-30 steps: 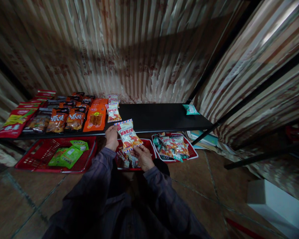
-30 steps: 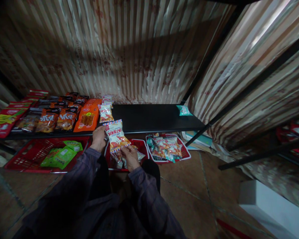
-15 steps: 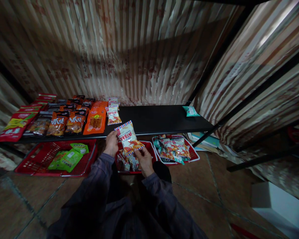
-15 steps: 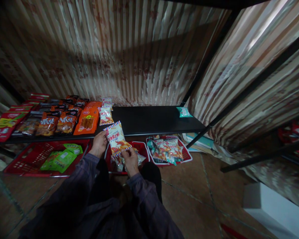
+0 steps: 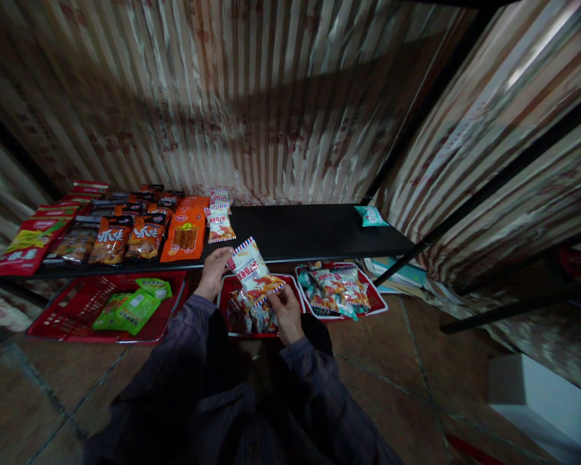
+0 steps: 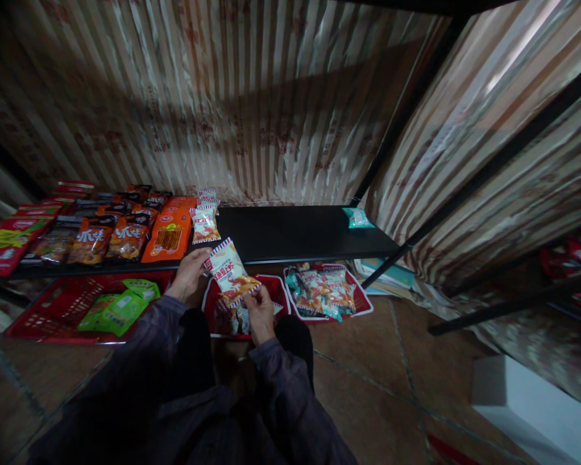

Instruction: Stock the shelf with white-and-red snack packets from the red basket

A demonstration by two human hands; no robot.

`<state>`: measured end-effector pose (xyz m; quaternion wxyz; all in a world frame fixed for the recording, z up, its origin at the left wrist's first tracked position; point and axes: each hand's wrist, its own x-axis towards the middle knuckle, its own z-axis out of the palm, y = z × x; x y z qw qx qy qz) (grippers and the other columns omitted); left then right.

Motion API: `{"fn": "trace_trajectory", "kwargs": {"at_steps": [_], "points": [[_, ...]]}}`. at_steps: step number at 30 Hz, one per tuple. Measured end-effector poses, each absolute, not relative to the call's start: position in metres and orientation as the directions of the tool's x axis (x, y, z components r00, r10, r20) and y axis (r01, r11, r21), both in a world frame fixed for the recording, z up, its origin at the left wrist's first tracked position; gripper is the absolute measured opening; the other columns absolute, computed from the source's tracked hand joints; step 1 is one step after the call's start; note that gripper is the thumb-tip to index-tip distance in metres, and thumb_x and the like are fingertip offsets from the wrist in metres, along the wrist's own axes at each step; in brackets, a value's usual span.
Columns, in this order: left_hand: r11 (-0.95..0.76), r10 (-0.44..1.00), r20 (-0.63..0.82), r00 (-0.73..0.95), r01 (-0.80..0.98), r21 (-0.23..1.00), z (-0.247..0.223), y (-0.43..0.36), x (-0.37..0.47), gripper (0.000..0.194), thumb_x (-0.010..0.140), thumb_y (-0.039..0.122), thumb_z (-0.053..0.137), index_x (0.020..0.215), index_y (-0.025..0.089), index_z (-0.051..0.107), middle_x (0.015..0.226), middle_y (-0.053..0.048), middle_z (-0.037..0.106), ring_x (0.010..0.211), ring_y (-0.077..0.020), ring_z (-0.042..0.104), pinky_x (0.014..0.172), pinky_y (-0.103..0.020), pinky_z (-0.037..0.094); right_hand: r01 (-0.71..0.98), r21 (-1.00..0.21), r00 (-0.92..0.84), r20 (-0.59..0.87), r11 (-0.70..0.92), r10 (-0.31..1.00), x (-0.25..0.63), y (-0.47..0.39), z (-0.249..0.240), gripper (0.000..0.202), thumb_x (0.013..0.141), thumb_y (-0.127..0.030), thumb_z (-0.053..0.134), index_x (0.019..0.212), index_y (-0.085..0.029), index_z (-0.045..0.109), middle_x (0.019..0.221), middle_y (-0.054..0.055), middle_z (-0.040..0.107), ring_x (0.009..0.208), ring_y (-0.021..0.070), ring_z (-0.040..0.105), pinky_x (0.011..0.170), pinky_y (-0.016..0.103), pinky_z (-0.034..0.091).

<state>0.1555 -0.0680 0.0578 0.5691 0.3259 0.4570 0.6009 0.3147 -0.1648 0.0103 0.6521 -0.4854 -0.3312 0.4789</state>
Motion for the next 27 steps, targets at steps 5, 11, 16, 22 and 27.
{"fn": "trace_trajectory", "kwargs": {"at_steps": [5,11,16,22,27], "points": [[-0.014,0.999,0.006,-0.039,-0.203,0.979,0.063,-0.063,0.15,0.037,0.051,0.038,0.078,0.08,0.015,0.07,0.074,-0.002,0.068,0.068,-0.0128,0.058,0.066,-0.024,0.045,-0.254,-0.964,0.294,0.001,0.079,0.956,0.316,-0.164,0.005,0.03,0.062,-0.04,0.072,0.07,-0.021,0.05,0.064,-0.007,0.053,0.054,0.0084,0.048,0.053,0.021,0.042],[0.002,0.999,-0.011,-0.048,-0.171,0.985,0.068,-0.063,0.148,0.03,0.052,0.034,0.078,0.075,0.016,0.071,0.066,-0.001,0.066,0.06,-0.0118,0.055,0.061,-0.023,0.043,-0.169,-0.983,0.258,0.022,0.067,0.966,0.317,-0.168,0.006,0.029,0.066,-0.043,0.069,0.072,-0.02,0.052,0.066,-0.005,0.055,0.057,0.01,0.05,0.055,0.022,0.045],[0.003,0.993,-0.028,-0.113,-0.21,0.978,0.067,-0.07,0.151,0.021,0.053,0.028,0.077,0.067,0.015,0.069,0.061,-0.001,0.063,0.056,-0.0103,0.052,0.055,-0.02,0.04,-0.19,-0.977,0.313,0.032,0.096,0.949,0.317,-0.169,0.013,0.032,0.066,-0.045,0.069,0.08,-0.021,0.055,0.073,-0.004,0.056,0.062,0.0112,0.053,0.055,0.023,0.049],[-0.005,0.989,-0.026,-0.145,-0.212,0.977,0.064,-0.071,0.153,0.017,0.052,0.025,0.076,0.063,0.016,0.068,0.059,0.0,0.061,0.055,-0.0102,0.05,0.052,-0.019,0.039,-0.168,-0.979,0.33,0.052,0.113,0.943,0.319,-0.17,0.022,0.031,0.065,-0.047,0.07,0.074,-0.021,0.055,0.067,-0.005,0.054,0.059,0.01,0.052,0.054,0.021,0.048],[-0.006,0.985,-0.036,-0.169,-0.241,0.97,0.059,-0.068,0.154,0.019,0.051,0.029,0.075,0.062,0.016,0.067,0.056,0.001,0.059,0.052,-0.0092,0.048,0.049,-0.018,0.038,-0.153,-0.982,0.353,0.051,0.112,0.934,0.319,-0.172,0.024,0.032,0.065,-0.047,0.07,0.07,-0.02,0.054,0.065,-0.005,0.053,0.057,0.0098,0.051,0.053,0.022,0.048]]}}
